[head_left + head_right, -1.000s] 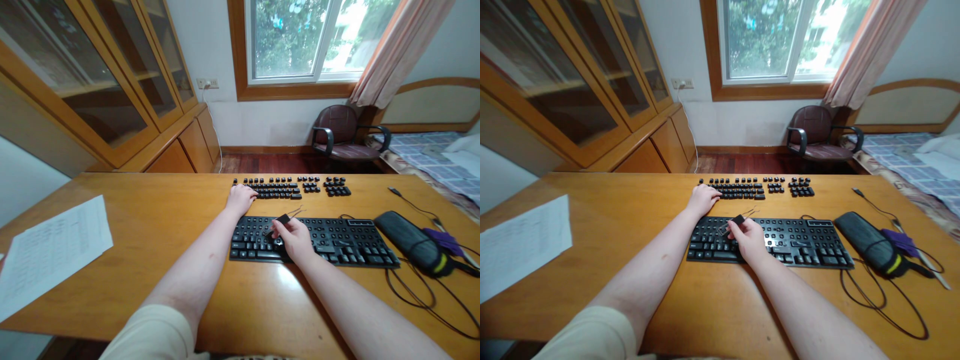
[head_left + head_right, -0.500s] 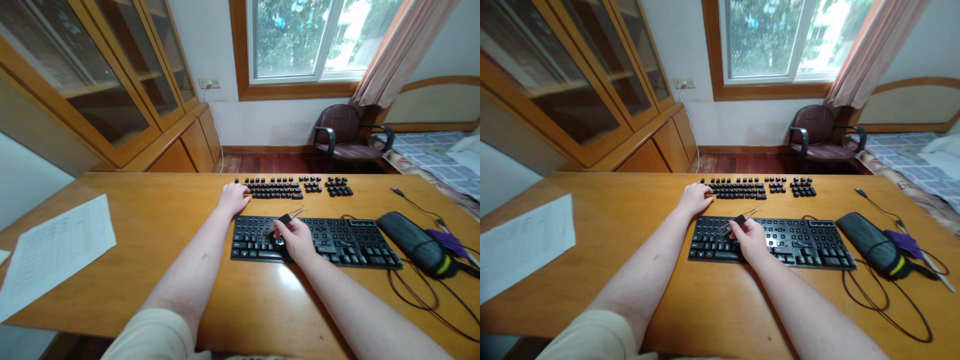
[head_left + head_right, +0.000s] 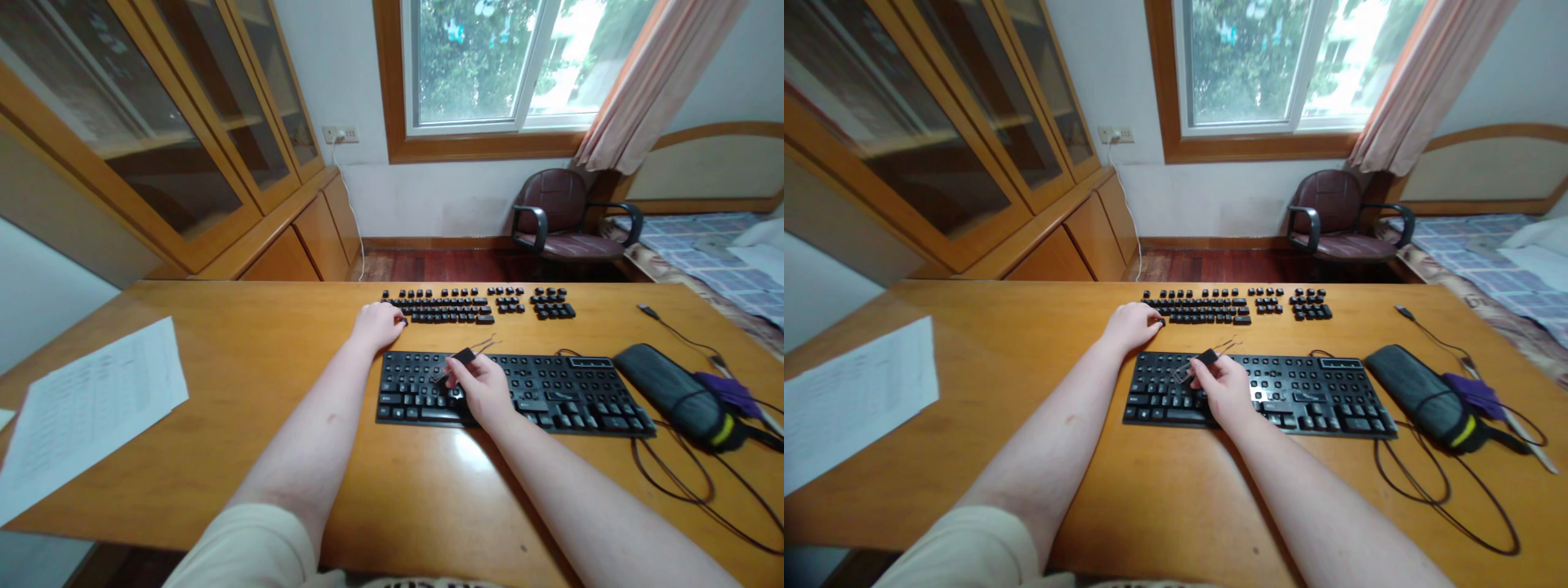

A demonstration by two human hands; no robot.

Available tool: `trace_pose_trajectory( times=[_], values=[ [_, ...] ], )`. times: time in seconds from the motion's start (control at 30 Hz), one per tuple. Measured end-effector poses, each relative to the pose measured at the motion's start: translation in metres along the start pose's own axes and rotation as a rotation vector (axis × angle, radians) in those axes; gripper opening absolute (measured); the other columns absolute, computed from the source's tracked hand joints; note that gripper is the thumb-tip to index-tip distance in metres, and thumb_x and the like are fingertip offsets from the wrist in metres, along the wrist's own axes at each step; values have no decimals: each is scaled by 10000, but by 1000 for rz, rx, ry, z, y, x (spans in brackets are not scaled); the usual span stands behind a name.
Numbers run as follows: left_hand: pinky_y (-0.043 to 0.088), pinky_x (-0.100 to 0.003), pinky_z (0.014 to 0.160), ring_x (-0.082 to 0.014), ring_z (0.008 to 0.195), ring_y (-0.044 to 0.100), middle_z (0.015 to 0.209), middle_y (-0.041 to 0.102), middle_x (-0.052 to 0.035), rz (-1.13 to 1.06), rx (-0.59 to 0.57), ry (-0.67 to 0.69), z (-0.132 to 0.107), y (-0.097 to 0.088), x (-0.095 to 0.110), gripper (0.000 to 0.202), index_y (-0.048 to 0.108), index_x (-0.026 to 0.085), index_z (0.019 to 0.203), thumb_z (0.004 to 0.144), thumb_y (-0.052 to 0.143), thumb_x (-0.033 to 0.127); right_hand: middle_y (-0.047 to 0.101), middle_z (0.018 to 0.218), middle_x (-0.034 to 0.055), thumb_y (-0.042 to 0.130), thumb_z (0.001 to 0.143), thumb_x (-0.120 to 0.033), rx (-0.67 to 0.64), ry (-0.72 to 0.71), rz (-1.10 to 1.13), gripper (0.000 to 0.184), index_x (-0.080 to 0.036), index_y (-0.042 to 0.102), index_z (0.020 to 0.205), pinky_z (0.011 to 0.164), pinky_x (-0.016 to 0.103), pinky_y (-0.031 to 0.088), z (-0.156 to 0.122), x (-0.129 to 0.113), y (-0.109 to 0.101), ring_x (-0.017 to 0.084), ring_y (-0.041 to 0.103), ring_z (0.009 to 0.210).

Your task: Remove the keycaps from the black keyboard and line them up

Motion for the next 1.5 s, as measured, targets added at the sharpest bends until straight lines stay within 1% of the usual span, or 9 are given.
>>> trace_pose_trajectory(
  times=[0.13, 0.27, 0.43, 0.6, 0.87, 0.97, 1.07, 1.27, 1.5],
  values=[
    [447, -339, 817, -239, 911, 601, 949, 685, -62, 18, 8, 4, 0, 1, 0, 279, 706, 246, 920, 787, 513, 399, 643, 601, 33, 644, 754, -402, 1, 1, -7, 249, -160, 638, 694, 540, 271, 471, 0, 2, 0, 145, 586, 504],
    [437, -337, 844, -236, 953, 588, 1007, 674, -62, -7, 51, 22, 0, -1, 1, 291, 683, 236, 988, 794, 524, 383, 655, 613, 39, 642, 754, -411, -1, -2, -13, 257, -159, 642, 705, 547, 273, 475, 0, 4, 0, 146, 589, 509],
    [432, -331, 837, -226, 935, 585, 963, 678, -49, -7, 46, 39, 0, -1, 3, 235, 700, 244, 898, 803, 527, 372, 659, 610, 45, 633, 755, -436, -3, -8, -26, 284, -156, 643, 710, 549, 278, 487, 0, 4, 0, 153, 596, 513],
    [426, -326, 846, -223, 949, 583, 972, 675, -49, -38, 48, 29, 2, 1, 2, 229, 700, 246, 902, 807, 531, 368, 662, 611, 45, 639, 748, -439, 3, -6, -22, 283, -158, 647, 712, 545, 280, 488, 0, 4, -1, 151, 592, 507],
    [434, -313, 850, -213, 965, 584, 1006, 673, -34, -80, 55, 1, 4, 7, -1, 216, 685, 260, 951, 807, 548, 345, 657, 615, 38, 643, 748, -427, 1, -1, -3, 267, -164, 642, 704, 538, 277, 476, 0, 4, 0, 150, 591, 507],
    [439, -309, 833, -210, 943, 589, 988, 675, -31, -95, 69, -8, 4, 7, -1, 249, 658, 260, 1008, 790, 572, 343, 655, 614, 37, 640, 753, -423, -2, -3, -7, 264, -162, 643, 710, 544, 274, 474, 0, 4, -1, 149, 590, 511],
    [438, -305, 818, -205, 921, 593, 955, 676, -23, -123, 56, -30, 4, 6, -2, 288, 629, 262, 1046, 772, 592, 345, 647, 589, 34, 633, 758, -429, -3, -5, -25, 272, -162, 646, 711, 547, 275, 474, 0, 4, -1, 151, 589, 508],
    [441, -292, 798, -202, 906, 598, 924, 677, -23, -129, 11, -70, 3, 4, -3, 253, 641, 255, 1002, 768, 590, 339, 651, 574, 35, 635, 747, -448, 4, -3, -45, 291, -161, 650, 704, 539, 276, 482, 0, 2, -1, 156, 600, 501],
    [446, -290, 786, -202, 909, 593, 947, 678, -32, -108, 17, -39, 4, 7, 0, 208, 668, 250, 937, 799, 558, 360, 671, 625, 44, 638, 747, -437, -1, 3, -19, 278, -164, 647, 700, 533, 270, 479, 0, 3, -1, 148, 594, 501]
  ],
)
Point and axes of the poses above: each hand's wrist, its own z-axis towards the middle knuckle, its own y-axis out of the palm, x = y × z, the point moved 5 cm from there along z, towards the middle knuckle
